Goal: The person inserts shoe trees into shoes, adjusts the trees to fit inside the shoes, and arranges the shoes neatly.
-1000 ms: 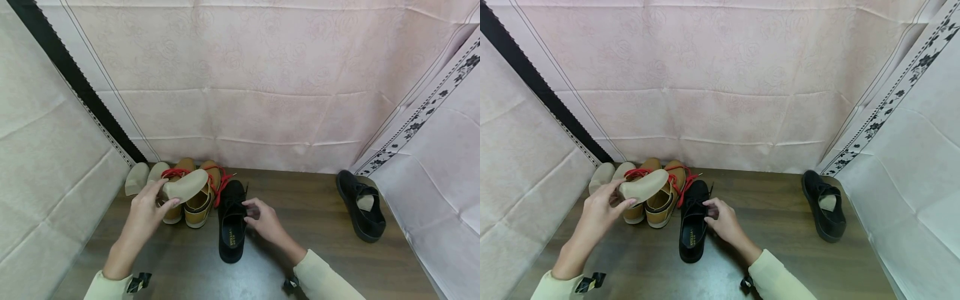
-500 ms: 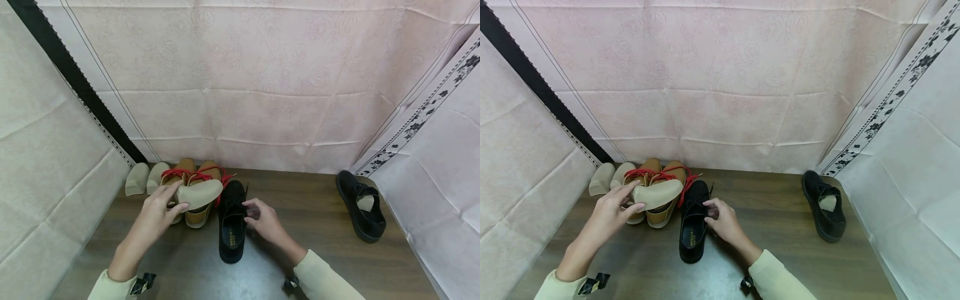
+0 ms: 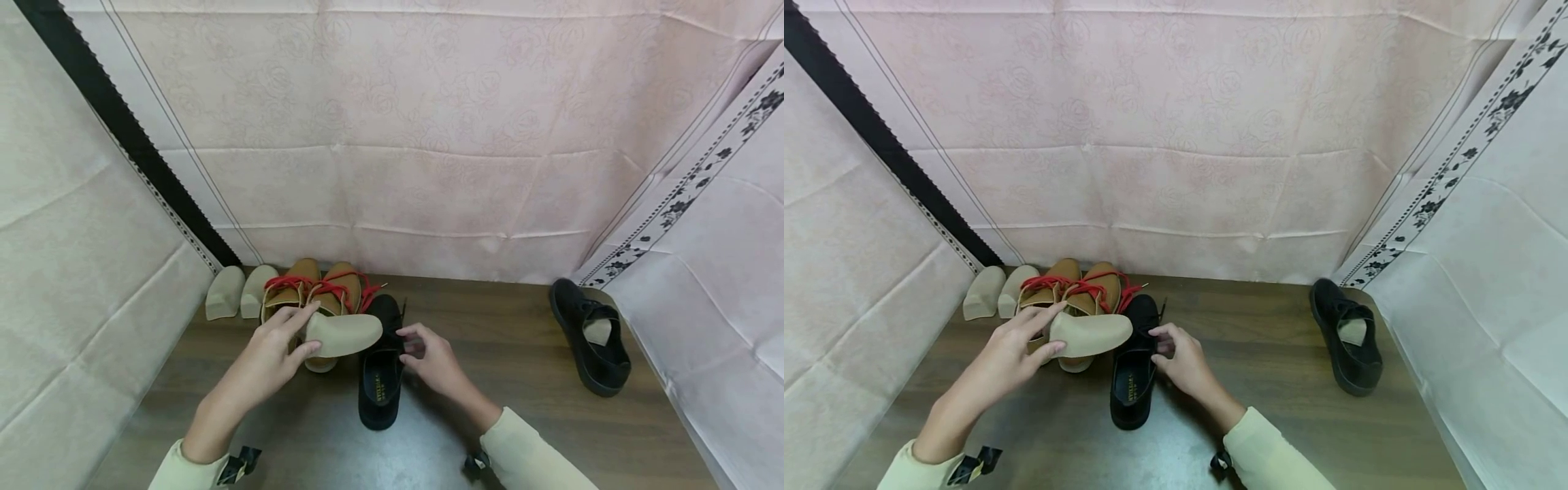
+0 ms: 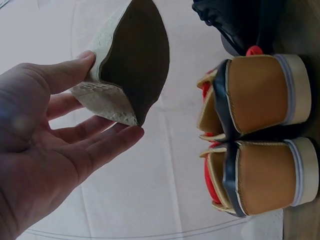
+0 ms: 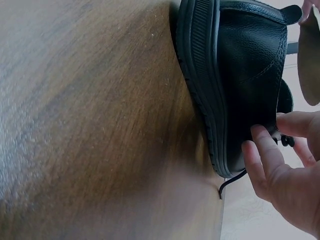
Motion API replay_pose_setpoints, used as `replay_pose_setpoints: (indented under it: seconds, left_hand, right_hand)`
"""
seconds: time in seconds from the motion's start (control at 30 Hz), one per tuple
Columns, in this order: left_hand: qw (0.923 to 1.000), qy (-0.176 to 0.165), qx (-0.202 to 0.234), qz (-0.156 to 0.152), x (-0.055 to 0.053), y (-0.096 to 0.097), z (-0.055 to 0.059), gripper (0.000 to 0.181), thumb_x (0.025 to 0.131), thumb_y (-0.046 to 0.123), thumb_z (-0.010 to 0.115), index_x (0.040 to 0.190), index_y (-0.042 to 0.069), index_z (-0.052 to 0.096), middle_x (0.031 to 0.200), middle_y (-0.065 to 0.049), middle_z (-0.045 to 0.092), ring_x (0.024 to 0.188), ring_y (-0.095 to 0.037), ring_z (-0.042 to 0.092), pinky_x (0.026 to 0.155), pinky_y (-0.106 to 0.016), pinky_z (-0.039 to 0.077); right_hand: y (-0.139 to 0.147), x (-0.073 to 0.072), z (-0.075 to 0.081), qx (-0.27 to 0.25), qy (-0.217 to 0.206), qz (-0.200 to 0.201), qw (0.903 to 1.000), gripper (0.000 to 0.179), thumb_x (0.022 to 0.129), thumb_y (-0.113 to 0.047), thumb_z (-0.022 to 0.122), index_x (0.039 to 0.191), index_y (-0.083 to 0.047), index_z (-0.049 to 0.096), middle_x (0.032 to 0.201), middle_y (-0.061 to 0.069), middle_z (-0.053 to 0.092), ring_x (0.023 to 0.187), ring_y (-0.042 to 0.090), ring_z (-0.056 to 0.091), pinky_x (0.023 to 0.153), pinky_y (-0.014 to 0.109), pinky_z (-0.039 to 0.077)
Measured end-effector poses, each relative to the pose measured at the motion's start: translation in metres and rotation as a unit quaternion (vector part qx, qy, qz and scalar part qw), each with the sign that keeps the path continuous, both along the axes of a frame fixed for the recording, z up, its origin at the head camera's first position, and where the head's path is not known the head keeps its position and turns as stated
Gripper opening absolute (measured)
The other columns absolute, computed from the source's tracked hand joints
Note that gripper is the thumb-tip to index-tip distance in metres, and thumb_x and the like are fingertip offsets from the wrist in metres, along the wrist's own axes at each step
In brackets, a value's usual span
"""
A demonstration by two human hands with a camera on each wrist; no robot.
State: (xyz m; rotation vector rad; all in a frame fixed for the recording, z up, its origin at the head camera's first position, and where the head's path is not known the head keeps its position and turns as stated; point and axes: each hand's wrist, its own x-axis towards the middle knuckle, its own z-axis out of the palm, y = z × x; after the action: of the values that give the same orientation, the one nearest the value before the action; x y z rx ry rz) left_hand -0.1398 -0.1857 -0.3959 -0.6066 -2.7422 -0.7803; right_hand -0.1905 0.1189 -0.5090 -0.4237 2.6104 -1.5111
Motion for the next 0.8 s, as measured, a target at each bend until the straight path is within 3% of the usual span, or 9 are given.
replay_pose_setpoints:
  seconds: [0.47, 0.8]
  left_hand:
    - [0.9986, -0.028, -0.029, -0.034, 0.006, 0.015, 0.005, 0.066, 0.093, 0.017, 0.078, 0.153, 0.010, 0.050, 0.122, -0.010, 0.062, 0.086, -0.013, 0.057, 0.072, -0.031, 0.053]
    - [0.9965, -0.060, -0.033, -0.049, 0.008, 0.024, 0.004, 0.062, 0.094, 0.022, 0.077, 0.151, 0.013, 0.054, 0.115, -0.002, 0.060, 0.077, -0.012, 0.052, 0.067, -0.024, 0.046]
  right_hand:
    - [-0.001, 0.001, 0.002, -0.003, 0.000, 0.002, 1.0000, 0.043, 0.092, -0.004, 0.076, 0.129, -0.024, 0.064, 0.128, 0.008, 0.067, 0.109, 0.024, 0.071, 0.084, 0.034, 0.061]
    - [0.000, 0.001, 0.003, -0.003, -0.001, 0.004, 1.0000, 0.043, 0.093, -0.004, 0.074, 0.130, -0.024, 0.064, 0.128, 0.008, 0.067, 0.109, 0.024, 0.071, 0.086, 0.034, 0.061]
